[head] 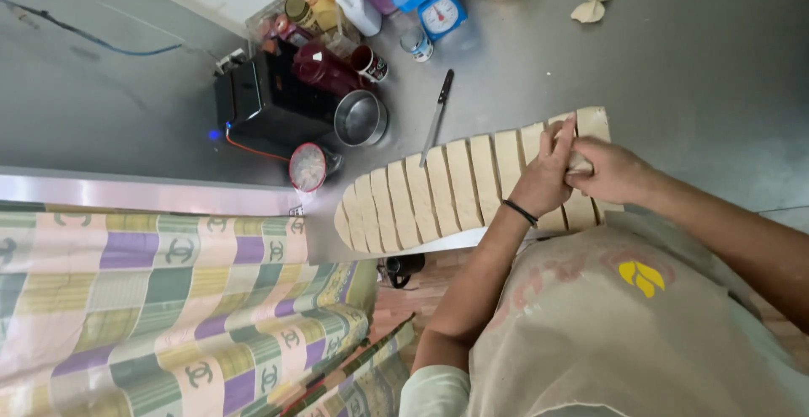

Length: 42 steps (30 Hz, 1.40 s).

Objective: The person uses a knife to cut a large sheet of dough into strips on a metal countertop. They then pick up individual strips, roll them into small balls, and place them on the counter.

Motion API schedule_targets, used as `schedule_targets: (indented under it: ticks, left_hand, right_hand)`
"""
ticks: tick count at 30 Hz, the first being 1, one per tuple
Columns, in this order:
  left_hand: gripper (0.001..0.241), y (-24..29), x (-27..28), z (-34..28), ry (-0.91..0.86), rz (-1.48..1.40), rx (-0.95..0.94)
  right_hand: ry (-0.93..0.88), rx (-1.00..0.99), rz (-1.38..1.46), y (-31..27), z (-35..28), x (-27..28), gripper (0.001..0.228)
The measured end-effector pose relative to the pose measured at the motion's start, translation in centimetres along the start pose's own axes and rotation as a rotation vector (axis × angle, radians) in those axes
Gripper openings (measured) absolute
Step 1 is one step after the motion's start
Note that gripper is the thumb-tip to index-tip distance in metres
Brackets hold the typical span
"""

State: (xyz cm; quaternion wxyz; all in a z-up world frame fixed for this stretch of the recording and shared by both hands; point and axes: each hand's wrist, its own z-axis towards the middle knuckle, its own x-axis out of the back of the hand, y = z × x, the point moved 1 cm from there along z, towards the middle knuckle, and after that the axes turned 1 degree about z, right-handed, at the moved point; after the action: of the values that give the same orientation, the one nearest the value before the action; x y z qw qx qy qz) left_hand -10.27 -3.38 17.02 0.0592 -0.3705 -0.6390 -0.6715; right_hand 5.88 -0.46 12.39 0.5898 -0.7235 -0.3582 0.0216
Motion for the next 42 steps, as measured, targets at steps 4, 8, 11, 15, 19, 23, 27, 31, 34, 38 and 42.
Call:
schedule_targets:
  ticks: [4,8,11,15,19,23,27,31,34,38,42]
  left_hand:
    - [0.079,-6.1,-1.5,0.8,0.119,-0.053,0.055]
    - [0.020,-12.2,-5.4,1.6,0.157,-0.489,0.006]
    - [0.019,-8.9,-5.1,2.2,0.150,-0.551,-0.105]
    - [0.020,-6.4,-6.3,3.4,0.046,-0.367,-0.040]
    - [0.015,-2.6,-7.9,1.8,0.009,0.020,-0.231]
    - [0.026,-1.0,-6.5,1.9,0.017,-0.317,-0.134]
    - [0.068,-1.9,-4.4,3.9,0.023,-0.011,0.211]
    - [0.092,1.8,-3.6,3.0,0.074,0.008,0.201]
    - [0.098,2.8,-2.4,4.5,0.078,-0.102,0.313]
    - [0.100,-3.6,-4.2,3.8,-0.179,-0.333,0.384]
    - [0.079,-7.0,-4.2,2.1,-0.166,-0.462,0.184]
  right_hand:
    - [0.147,-0.031,-0.097,-2.9,-0.8,-0.4,0.040]
    - [0.267,0.055,-0.229,-3.5,-1.0,0.8,0.030]
    - [0.427,0.206,-0.265,-3.2,-1.1,1.5,0.019]
    - [0.666,0.506,-0.362,-0.2,-0.6,2.3,0.023]
    - [0.418,-0.016,-0.293,9.3,5.9,7.4,0.032]
    - [0.142,-0.552,-0.262,3.4,4.7,14.3,0.076]
    - [0.702,0.625,-0.300,10.8,10.4,14.2,0.038]
    - [0.541,-0.162,-0.123,19.9,14.1,9.5,0.048]
    - [0.315,-0.087,0.200,12.4,6.5,4.2,0.022]
    - [-0.001,-0.164,0.618,4.4,-0.1,2.4,0.026]
    - [0.084,-0.020,0.392,4.4,-0.3,3.6,0.021]
